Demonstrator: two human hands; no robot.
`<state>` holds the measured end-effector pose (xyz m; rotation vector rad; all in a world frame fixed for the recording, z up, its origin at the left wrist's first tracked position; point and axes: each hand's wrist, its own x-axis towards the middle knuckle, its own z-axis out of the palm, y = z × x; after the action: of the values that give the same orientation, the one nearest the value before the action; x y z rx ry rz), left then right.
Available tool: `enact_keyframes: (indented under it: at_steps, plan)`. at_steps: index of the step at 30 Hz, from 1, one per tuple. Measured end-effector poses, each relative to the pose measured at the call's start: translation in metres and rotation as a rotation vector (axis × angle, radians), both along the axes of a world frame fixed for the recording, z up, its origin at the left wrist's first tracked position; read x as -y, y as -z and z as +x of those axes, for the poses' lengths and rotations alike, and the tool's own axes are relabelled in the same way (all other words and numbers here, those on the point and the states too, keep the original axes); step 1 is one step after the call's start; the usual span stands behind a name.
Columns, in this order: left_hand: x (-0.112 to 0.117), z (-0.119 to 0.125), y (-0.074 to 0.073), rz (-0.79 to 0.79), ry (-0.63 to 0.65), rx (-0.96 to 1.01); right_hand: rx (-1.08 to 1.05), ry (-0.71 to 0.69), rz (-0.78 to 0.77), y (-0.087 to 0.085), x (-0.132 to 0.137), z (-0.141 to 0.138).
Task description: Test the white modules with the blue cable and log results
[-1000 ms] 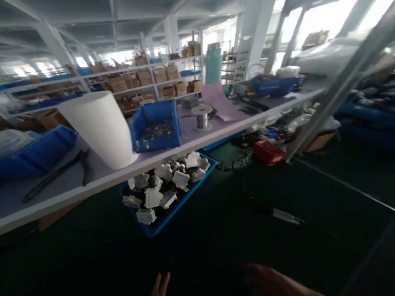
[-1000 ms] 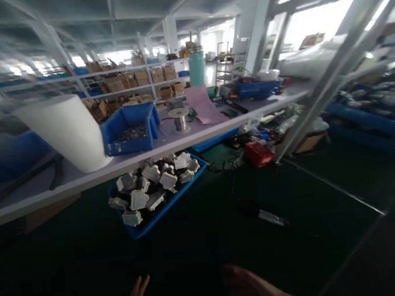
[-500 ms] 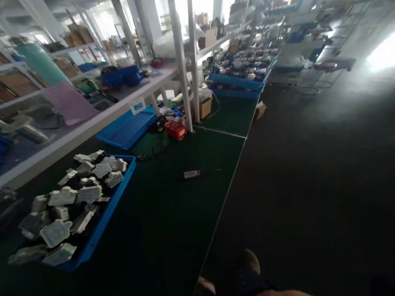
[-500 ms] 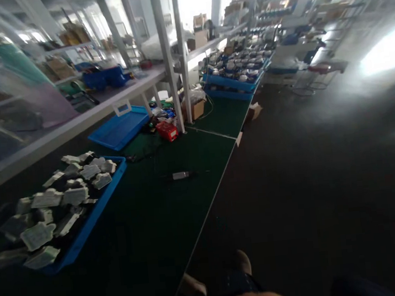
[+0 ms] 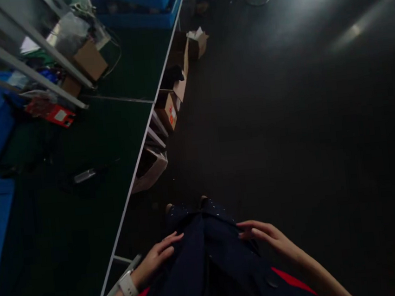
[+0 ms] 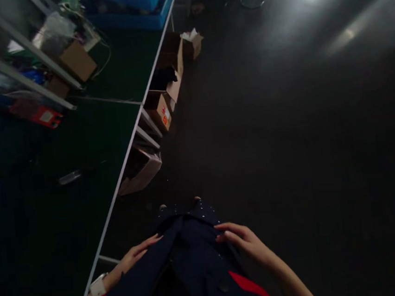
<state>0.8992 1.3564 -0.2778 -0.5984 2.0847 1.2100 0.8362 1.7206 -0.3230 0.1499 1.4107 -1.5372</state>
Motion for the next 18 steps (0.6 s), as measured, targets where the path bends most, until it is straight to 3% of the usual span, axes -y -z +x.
enact_keyframes:
  at_steps: [3,6,8,10,12,15,18]
  plan:
    - [-0.013,-0.066,-0.009,0.116,-0.047,0.004,-0.148,0.234,0.124,0.014,-0.02,-0.046]
    - [-0.02,-0.125,-0.002,0.085,-0.176,-0.079,-0.38,0.314,0.22,0.035,-0.003,-0.095]
    - [-0.023,-0.164,0.01,0.053,-0.187,-0.108,-0.434,0.201,0.076,0.045,0.014,-0.127]
    - [-0.027,-0.208,0.025,0.035,-0.194,-0.14,-0.383,-0.066,-0.137,0.05,0.017,-0.158]
    - [-0.035,-0.26,0.039,0.038,-0.198,-0.181,-0.288,-0.125,-0.186,0.051,-0.001,-0.19]
    - [-0.06,-0.357,0.053,0.095,-0.142,-0.223,-0.163,0.032,-0.11,0.049,-0.055,-0.235]
    - [-0.102,-0.465,0.058,0.187,0.037,-0.227,-0.061,0.225,0.049,0.048,-0.11,-0.264]
